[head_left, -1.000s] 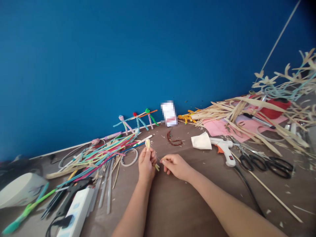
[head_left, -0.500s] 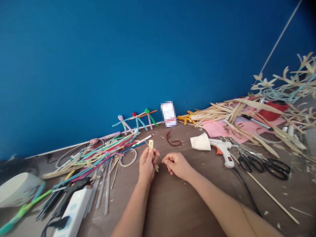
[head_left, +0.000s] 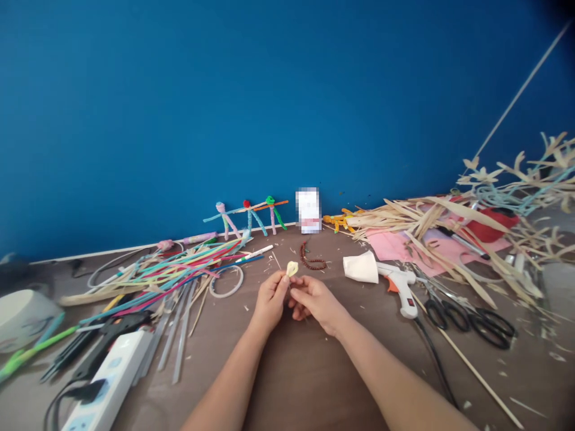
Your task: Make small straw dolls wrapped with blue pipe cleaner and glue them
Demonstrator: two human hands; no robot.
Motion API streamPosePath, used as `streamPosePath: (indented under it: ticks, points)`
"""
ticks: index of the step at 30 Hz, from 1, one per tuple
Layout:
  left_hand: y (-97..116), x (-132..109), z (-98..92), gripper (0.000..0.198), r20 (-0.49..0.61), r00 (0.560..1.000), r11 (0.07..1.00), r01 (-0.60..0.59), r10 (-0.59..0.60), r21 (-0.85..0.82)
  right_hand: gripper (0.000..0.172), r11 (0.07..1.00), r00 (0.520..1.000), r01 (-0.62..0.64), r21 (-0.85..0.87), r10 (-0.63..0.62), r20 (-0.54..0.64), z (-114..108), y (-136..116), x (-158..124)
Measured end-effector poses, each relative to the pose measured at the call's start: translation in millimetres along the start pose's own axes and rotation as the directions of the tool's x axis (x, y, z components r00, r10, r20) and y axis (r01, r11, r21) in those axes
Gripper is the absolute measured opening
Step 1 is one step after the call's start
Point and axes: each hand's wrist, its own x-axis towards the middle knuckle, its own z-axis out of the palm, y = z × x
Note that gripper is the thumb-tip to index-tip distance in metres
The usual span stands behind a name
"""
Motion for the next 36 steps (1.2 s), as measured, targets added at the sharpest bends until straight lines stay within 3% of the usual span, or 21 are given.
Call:
streamPosePath:
  ticks: [3,6,9,11,15,19,24,27,32,36]
  points:
    - [0.2,-0.4,1.2,0.026,0.027,0.998,0.998,-0.064,0.064,0.02,0.018,0.998,0.998,0.049,-0.042,-0.05,-0.045,-1.3,0.4,1.5]
    - [-0.9,-0.1,3.8,0.025,-0.026,0.99,0.99,-0.137,0.138,0.037,0.013,0.994,0.985,0.08,-0.075,-0.09,-0.144,-8.7,-1.4,4.0]
    - [-1.1,0.4,5.2,0.025,-0.056,0.984,0.985,-0.169,0.172,0.044,0.011,0.978,0.931,0.183,-0.103,-0.207,-0.3,-17.2,-5.5,5.3]
    - [0.2,0.0,5.2,0.024,-0.005,0.989,0.988,-0.146,0.146,0.053,0.008,0.942,0.882,0.273,-0.197,-0.326,-0.34,-20.1,-8.7,4.6]
    - [5.3,-1.6,4.2,0.025,0.115,0.988,0.992,-0.112,0.105,0.052,0.013,0.822,0.844,0.388,-0.415,-0.499,-0.199,-17.8,-13.2,1.3]
    - [8.6,-0.9,2.4,0.028,0.14,0.987,0.997,-0.076,0.077,-0.009,0.014,0.772,0.858,0.394,-0.499,-0.504,-0.103,-14.1,-13.1,-0.7]
    - [6.1,1.6,1.9,0.03,0.166,0.986,0.996,0.02,-0.005,-0.092,0.015,0.717,0.859,0.351,-0.603,-0.502,-0.097,-16.8,-10.1,-0.7]
    - [2.7,1.8,4.0,0.029,0.129,0.991,0.988,0.045,-0.026,-0.146,0.014,0.703,0.851,0.349,-0.619,-0.515,-0.105,-17.8,-9.8,-1.0]
    - [0.5,1.7,6.0,0.021,0.051,0.998,0.961,0.035,-0.022,-0.273,0.014,0.724,0.85,0.343,-0.598,-0.511,-0.13,-16.1,-9.7,-0.7]
    - [2.7,1.8,5.5,0.021,0.027,0.999,0.96,0.036,-0.03,-0.277,0.015,0.758,0.864,0.341,-0.555,-0.486,-0.132,-15.0,-8.4,0.3]
